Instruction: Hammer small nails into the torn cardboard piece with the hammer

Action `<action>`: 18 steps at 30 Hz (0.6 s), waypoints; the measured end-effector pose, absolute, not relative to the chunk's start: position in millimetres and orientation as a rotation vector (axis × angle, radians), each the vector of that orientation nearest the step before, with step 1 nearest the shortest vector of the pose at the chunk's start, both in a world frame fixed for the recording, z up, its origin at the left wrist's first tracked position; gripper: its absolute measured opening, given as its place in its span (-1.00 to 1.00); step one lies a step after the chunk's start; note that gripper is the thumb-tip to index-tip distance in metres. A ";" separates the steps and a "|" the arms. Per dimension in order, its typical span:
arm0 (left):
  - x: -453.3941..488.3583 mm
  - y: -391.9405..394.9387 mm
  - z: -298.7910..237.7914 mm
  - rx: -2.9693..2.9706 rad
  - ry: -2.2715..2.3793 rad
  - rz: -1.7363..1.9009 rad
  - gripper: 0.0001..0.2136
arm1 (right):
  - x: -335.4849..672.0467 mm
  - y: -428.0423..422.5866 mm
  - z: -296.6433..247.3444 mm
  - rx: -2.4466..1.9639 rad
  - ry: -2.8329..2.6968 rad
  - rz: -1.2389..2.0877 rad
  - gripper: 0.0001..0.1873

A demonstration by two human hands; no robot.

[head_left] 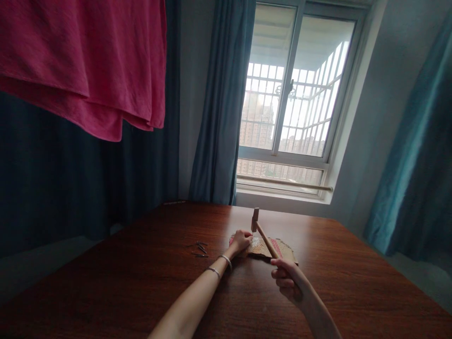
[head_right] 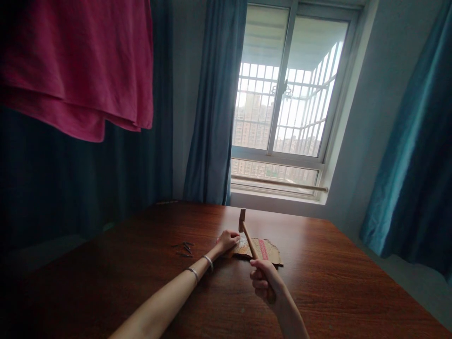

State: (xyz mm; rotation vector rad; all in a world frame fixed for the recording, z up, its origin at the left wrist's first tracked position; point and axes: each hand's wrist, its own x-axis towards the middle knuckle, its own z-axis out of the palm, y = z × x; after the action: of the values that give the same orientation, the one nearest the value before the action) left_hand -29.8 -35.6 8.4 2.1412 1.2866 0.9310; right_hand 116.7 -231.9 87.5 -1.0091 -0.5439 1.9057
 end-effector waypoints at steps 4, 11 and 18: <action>-30.1 -37.9 10.4 2.140 1.289 0.940 -0.74 | 117.5 -230.5 85.3 -0.960 -0.549 1.915 -0.66; -30.0 -40.9 14.4 2.130 1.296 0.919 -0.75 | 117.2 -231.2 87.7 -0.971 -0.548 1.926 -0.68; -29.5 -44.3 18.7 2.099 1.324 0.891 -0.77 | 117.1 -235.7 93.1 -0.985 -0.550 1.959 -0.63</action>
State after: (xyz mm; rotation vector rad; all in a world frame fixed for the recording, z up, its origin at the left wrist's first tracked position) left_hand -29.5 -44.3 18.7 2.0993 1.3244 0.8915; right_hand 117.1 -235.7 93.1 -0.9847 -0.5499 1.9589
